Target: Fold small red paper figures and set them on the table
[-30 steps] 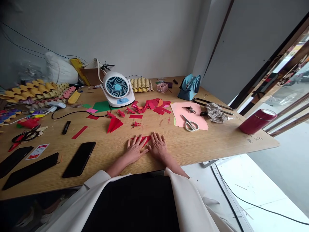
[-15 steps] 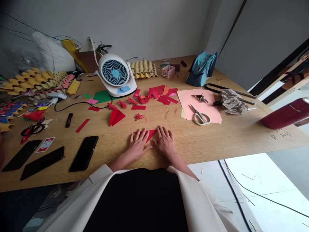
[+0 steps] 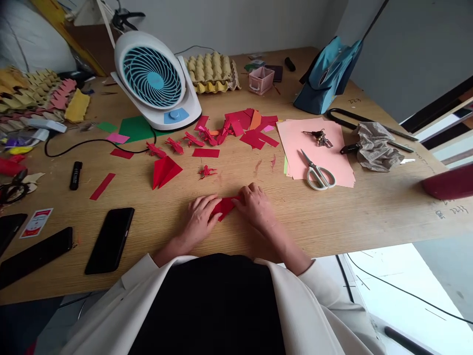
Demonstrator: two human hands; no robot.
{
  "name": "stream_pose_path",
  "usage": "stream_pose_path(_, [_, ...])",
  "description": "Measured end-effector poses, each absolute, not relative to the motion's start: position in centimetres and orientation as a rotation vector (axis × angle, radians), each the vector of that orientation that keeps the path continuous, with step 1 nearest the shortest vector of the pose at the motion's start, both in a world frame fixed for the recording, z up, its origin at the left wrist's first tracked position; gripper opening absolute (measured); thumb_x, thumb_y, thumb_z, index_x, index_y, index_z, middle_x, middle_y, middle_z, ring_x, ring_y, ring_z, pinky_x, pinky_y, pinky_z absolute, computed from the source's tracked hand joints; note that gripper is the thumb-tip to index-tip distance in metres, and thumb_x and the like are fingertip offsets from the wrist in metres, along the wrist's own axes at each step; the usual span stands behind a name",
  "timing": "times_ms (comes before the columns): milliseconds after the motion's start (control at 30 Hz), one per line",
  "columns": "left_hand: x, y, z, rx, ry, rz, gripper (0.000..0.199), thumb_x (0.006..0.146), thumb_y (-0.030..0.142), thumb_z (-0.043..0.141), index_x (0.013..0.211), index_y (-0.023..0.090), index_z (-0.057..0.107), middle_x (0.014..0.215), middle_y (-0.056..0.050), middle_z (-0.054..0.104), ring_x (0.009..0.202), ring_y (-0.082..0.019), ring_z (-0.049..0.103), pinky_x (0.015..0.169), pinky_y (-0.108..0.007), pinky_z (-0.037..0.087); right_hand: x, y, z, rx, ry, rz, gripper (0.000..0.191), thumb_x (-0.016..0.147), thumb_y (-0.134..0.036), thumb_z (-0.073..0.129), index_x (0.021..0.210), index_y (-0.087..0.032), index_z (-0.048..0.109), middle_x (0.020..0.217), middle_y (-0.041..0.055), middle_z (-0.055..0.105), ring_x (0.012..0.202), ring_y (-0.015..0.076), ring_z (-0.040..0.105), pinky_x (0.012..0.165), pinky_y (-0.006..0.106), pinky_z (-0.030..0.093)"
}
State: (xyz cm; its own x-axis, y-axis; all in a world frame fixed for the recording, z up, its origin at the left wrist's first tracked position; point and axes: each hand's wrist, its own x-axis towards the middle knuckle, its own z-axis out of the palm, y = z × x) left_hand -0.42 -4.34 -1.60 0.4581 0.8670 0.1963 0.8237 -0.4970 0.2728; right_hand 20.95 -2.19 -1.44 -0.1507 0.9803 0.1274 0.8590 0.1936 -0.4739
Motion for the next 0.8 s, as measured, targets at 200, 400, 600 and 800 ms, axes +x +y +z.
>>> stream_pose_path(200, [-0.3, -4.0, -1.0, 2.583, 1.453, 0.465, 0.028, 0.090, 0.036, 0.065, 0.112, 0.018, 0.063, 0.127, -0.011, 0.064, 0.109, -0.028, 0.056, 0.090, -0.045, 0.045, 21.2, -1.7, -0.8, -1.710, -1.952, 0.648, 0.018, 0.084, -0.035, 0.067, 0.079, -0.020, 0.059, 0.080, 0.0021, 0.061, 0.072, 0.0165, 0.057, 0.068, 0.029, 0.045])
stream_pose_path(400, [-1.0, -3.2, -2.1, 2.649, 1.199, 0.575, 0.022, 0.097, 0.027, 0.053, 0.109, 0.015, 0.067, 0.111, -0.011, 0.067, 0.097, -0.022, 0.058, 0.089, -0.037, 0.050, 20.6, -2.0, -0.7, -1.699, -1.781, 0.781, 0.019, 0.084, -0.039, 0.067, 0.081, -0.020, 0.062, 0.071, -0.0009, 0.065, 0.063, 0.0136, 0.056, 0.060, 0.026, 0.041])
stream_pose_path(600, [-1.0, -3.3, -2.4, 2.713, 1.200, 0.565, 0.030, 0.101, 0.025, 0.045, 0.122, 0.012, 0.062, 0.115, -0.012, 0.068, 0.102, -0.021, 0.062, 0.094, -0.036, 0.050, 19.9, -2.4, -0.9, -1.729, -1.817, 0.637, 0.015, 0.084, -0.034, 0.066, 0.078, -0.021, 0.063, 0.070, 0.0003, 0.064, 0.065, 0.0163, 0.058, 0.068, 0.031, 0.042])
stream_pose_path(800, [-0.8, -3.3, -2.0, 2.750, 1.232, 0.478, 0.032, 0.101, 0.023, 0.045, 0.125, 0.008, 0.060, 0.119, -0.013, 0.068, 0.105, -0.022, 0.063, 0.097, -0.034, 0.049, 19.7, -2.8, -0.8, -1.703, -1.860, 0.581, 0.016, 0.087, -0.036, 0.065, 0.081, -0.021, 0.062, 0.074, 0.0009, 0.067, 0.071, 0.0186, 0.060, 0.075, 0.035, 0.039])
